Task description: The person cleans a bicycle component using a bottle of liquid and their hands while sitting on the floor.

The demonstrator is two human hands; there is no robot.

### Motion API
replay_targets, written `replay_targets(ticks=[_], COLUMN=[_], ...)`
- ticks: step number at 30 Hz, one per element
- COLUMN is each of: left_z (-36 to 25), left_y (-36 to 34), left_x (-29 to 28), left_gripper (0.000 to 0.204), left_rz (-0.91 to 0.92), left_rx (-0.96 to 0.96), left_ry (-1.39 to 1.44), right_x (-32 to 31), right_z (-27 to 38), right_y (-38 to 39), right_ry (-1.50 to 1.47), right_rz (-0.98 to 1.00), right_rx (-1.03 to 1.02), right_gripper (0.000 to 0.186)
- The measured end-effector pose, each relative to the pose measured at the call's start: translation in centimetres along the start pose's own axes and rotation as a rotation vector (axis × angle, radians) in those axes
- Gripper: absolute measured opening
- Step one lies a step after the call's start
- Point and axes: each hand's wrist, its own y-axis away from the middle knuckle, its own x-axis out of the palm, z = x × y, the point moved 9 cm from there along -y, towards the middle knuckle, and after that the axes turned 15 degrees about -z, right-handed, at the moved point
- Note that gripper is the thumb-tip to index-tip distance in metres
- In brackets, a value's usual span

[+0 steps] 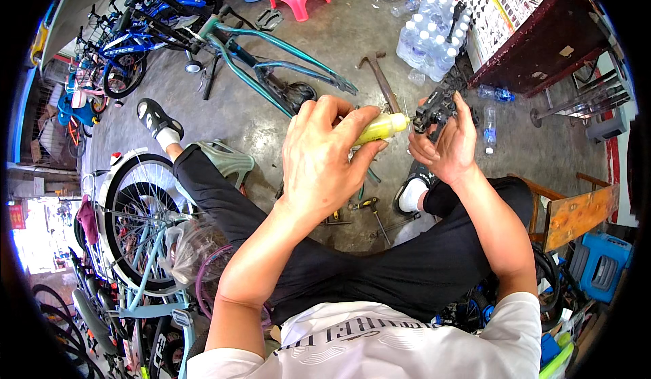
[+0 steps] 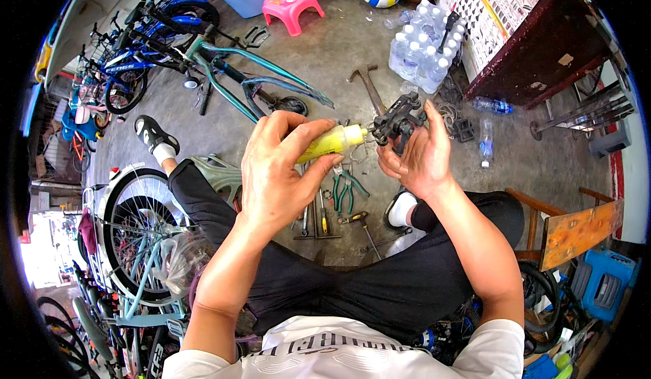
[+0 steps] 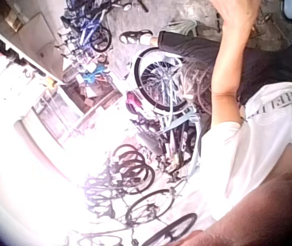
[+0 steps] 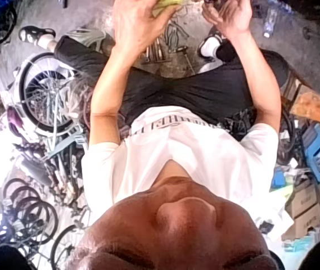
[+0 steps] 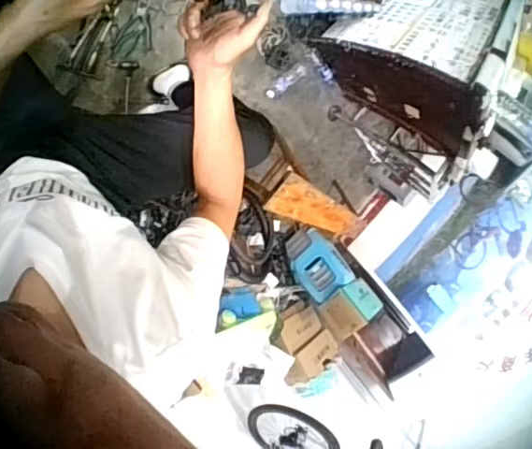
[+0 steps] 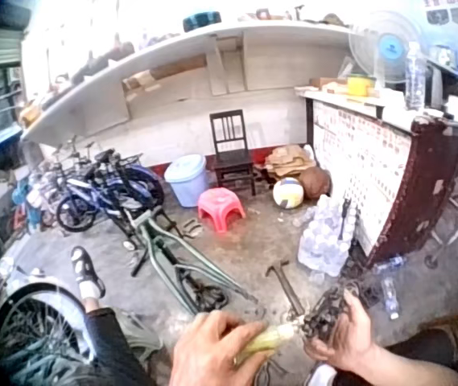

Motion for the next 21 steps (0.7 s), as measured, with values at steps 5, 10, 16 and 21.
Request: replay_targets(ticks=[5, 10, 16, 21], left_z=[-1.1, -2.5, -3.8, -4.1], left_y=[-1.0, -2.6, -4.2, -4.4], left_x=[-0.3, -0.7, -1.1, -1.2], left_gripper=[0.045, 0.047, 0.046, 0.05], left_rz=[0.067, 0.108, 0.14, 0.144], left_rx=[0.075, 0.227, 0.381, 0.352], left_ry=[0.0, -0.043, -0.103, -0.073], right_x=[0.0, -1.1, -1.2, -1.0], right_z=[-0.3, -1.5, -2.2, -2.2], right_y=[-0.1, -1.1, -0.2, -0.7], right_ry=[-0.083, -0.084, -0.061, -0.078], right_rz=[0.099, 0.204, -0.05, 0.112], right_rx=[0.026, 0.077, 0.18, 0.191], right_gripper=[0.063, 0.068, 0.064, 0.067])
